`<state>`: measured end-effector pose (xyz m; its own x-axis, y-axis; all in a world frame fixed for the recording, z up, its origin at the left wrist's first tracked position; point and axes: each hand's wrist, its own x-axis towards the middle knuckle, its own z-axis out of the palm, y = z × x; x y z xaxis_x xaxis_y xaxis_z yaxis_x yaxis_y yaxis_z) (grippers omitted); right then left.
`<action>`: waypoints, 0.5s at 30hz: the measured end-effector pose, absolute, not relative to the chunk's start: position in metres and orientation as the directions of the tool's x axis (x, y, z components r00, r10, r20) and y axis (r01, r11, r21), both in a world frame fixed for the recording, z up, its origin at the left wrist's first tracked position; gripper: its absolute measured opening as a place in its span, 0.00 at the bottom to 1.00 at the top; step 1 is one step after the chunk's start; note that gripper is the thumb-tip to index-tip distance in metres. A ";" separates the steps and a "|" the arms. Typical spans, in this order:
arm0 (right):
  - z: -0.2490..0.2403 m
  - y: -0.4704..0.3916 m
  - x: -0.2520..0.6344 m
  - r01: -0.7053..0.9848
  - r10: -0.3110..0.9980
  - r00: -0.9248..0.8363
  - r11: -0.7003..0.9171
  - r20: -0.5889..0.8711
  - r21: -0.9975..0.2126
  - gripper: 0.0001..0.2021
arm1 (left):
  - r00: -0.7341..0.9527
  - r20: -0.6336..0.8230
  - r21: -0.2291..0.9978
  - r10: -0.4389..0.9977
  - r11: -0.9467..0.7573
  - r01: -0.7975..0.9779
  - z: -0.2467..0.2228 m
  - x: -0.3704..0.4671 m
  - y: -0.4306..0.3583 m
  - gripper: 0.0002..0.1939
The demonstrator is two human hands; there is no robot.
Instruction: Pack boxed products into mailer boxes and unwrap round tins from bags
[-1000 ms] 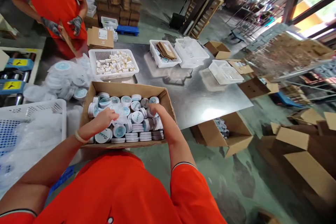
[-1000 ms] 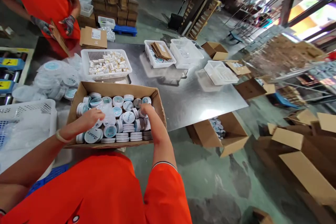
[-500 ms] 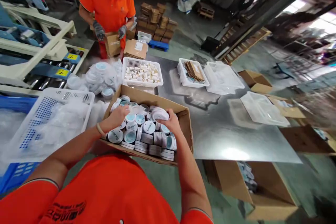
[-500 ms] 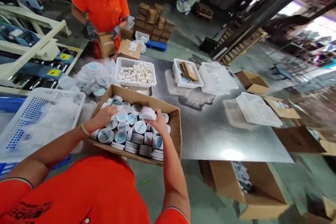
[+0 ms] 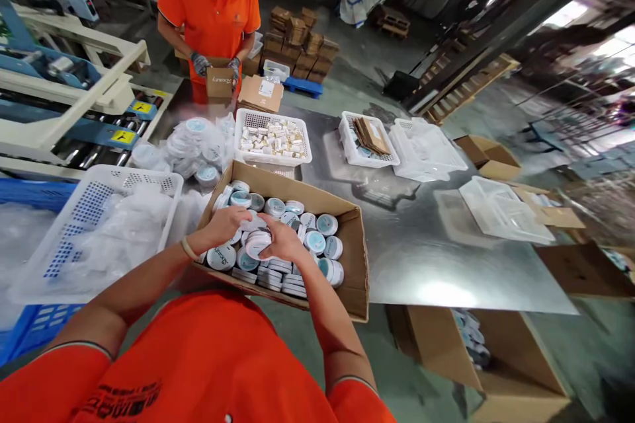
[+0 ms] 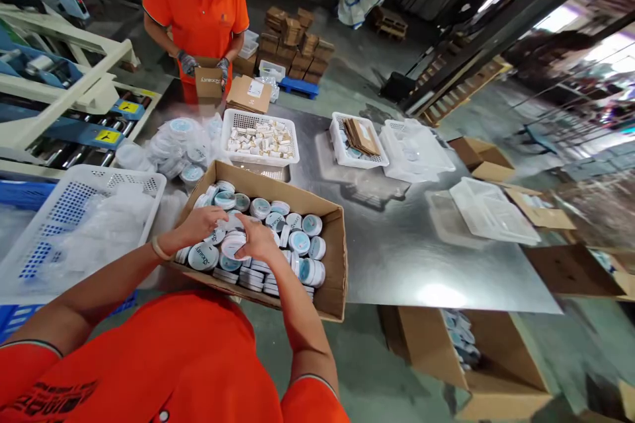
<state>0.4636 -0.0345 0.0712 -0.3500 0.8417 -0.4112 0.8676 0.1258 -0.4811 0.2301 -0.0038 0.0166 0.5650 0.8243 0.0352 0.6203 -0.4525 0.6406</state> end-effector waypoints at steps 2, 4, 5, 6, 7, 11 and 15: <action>0.069 -0.032 0.458 0.883 0.846 -0.318 0.100 -0.428 -0.459 0.57 | 0.577 0.040 0.651 0.816 -0.459 0.604 0.014 0.231 -0.005 0.19; 0.069 -0.033 0.453 0.900 0.850 -0.283 0.076 -0.445 -0.429 0.54 | 0.577 0.042 0.655 0.816 -0.458 0.600 0.012 0.230 -0.004 0.21; 0.070 -0.035 0.452 0.907 0.854 -0.268 0.069 -0.446 -0.415 0.54 | 0.569 0.045 0.658 0.821 -0.453 0.602 0.010 0.230 -0.003 0.22; 0.071 -0.038 0.451 0.911 0.861 -0.260 0.068 -0.437 -0.407 0.54 | 0.556 0.049 0.661 0.830 -0.444 0.604 0.009 0.229 -0.002 0.24; 0.073 -0.041 0.451 0.908 0.869 -0.261 0.074 -0.421 -0.412 0.55 | 0.541 0.054 0.666 0.839 -0.434 0.607 0.008 0.228 -0.001 0.25; 0.077 -0.048 0.453 0.861 0.854 -0.332 0.100 -0.401 -0.498 0.59 | 0.531 0.074 0.682 0.844 -0.431 0.590 0.006 0.225 0.002 0.25; 0.073 -0.041 0.454 0.870 0.798 -0.323 0.040 -0.508 -0.491 0.61 | 0.573 0.107 0.668 0.813 -0.485 0.564 0.006 0.227 0.001 0.17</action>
